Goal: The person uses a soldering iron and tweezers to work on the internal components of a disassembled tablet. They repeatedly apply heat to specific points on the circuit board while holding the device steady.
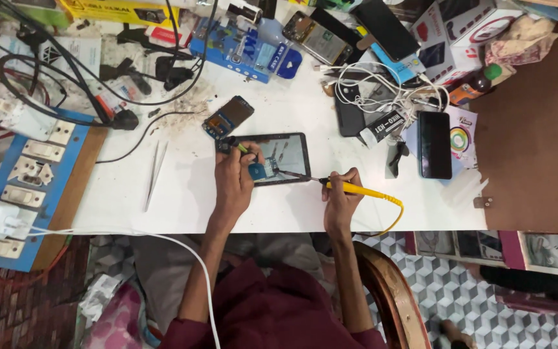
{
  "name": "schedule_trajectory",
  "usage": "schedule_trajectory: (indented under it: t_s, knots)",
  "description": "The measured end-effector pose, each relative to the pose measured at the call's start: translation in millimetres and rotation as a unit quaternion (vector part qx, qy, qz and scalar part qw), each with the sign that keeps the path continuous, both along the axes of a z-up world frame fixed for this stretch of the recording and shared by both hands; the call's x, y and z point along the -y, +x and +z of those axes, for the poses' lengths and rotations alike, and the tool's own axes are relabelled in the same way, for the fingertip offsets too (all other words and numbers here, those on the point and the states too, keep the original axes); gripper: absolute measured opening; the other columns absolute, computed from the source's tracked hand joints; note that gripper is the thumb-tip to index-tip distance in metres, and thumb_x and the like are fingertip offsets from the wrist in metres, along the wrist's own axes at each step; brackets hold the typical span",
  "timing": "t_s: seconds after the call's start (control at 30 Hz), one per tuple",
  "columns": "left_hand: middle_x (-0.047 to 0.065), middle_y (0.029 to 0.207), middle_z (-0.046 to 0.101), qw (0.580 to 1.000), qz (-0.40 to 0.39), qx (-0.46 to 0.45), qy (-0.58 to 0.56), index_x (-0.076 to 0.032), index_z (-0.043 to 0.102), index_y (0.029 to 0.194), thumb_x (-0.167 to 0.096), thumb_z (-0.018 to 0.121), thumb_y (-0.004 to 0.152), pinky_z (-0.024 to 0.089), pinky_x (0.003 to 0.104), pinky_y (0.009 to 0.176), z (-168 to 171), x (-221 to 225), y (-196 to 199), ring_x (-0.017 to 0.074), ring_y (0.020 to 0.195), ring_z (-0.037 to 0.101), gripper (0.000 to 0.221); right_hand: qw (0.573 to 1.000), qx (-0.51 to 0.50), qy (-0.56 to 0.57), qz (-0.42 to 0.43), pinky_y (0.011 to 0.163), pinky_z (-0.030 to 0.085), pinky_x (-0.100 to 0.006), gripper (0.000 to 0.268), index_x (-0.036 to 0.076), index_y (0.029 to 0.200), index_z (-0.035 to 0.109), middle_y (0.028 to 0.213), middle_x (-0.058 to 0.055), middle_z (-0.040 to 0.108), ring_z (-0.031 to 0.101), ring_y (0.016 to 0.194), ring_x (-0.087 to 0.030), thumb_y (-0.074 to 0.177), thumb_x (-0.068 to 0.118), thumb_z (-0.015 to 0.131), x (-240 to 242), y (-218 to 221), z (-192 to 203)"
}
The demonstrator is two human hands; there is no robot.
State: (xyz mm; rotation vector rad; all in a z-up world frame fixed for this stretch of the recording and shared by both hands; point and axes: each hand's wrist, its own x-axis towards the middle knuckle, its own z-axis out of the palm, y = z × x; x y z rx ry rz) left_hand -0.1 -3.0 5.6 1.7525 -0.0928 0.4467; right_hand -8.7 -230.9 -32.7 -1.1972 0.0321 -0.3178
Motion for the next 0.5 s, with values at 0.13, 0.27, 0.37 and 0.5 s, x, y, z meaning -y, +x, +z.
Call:
schedule_trajectory:
  t_s: [0.13,0.27,0.37,0.5]
  knots:
    - [0.010,0.089,0.072,0.999,0.003,0.021,0.028,0.000,0.060,0.110,0.007,0.044,0.100,0.050,0.037,0.089,2.8,-2.2,0.1,0.0242,0.087,0.068,0.020,1.000,-0.009,-0.003,0.001,0.049,0.040,-0.023,0.024,0.009,0.088,0.041,0.072,-0.002,0.049,0.042,0.053,-0.007,0.103,-0.004,0.054,-1.5,-0.5,3.5]
    - [0.009,0.088,0.073,0.997,0.014,0.038,0.071,-0.001,0.061,0.109,0.002,0.046,0.104,0.046,0.041,0.090,2.7,-2.5,0.4,0.0236,0.085,0.068,0.016,1.000,-0.014,-0.002,-0.003,0.048,0.039,-0.022,0.024,0.010,0.087,0.039,0.070,-0.001,0.048,0.040,0.051,-0.007,0.101,-0.005,0.053,-1.1,-1.2,5.8]
    - [0.009,0.088,0.071,0.999,0.003,0.023,0.043,-0.001,0.060,0.110,0.001,0.045,0.106,0.049,0.039,0.089,1.1,-2.1,-0.6,0.0236,0.086,0.067,0.016,0.999,-0.032,-0.011,-0.009,0.048,0.039,-0.022,0.024,0.010,0.087,0.039,0.071,-0.001,0.048,0.040,0.052,-0.007,0.100,-0.004,0.052,-0.6,-3.0,7.8]
    - [0.009,0.090,0.069,1.000,-0.020,0.008,0.000,-0.001,0.059,0.112,-0.001,0.042,0.107,0.053,0.035,0.087,-0.2,-3.1,1.5,0.0220,0.086,0.068,0.018,1.000,-0.022,-0.015,-0.004,0.049,0.039,-0.022,0.024,0.010,0.088,0.039,0.071,-0.002,0.048,0.039,0.052,-0.007,0.101,-0.004,0.052,-2.6,-2.6,10.6]
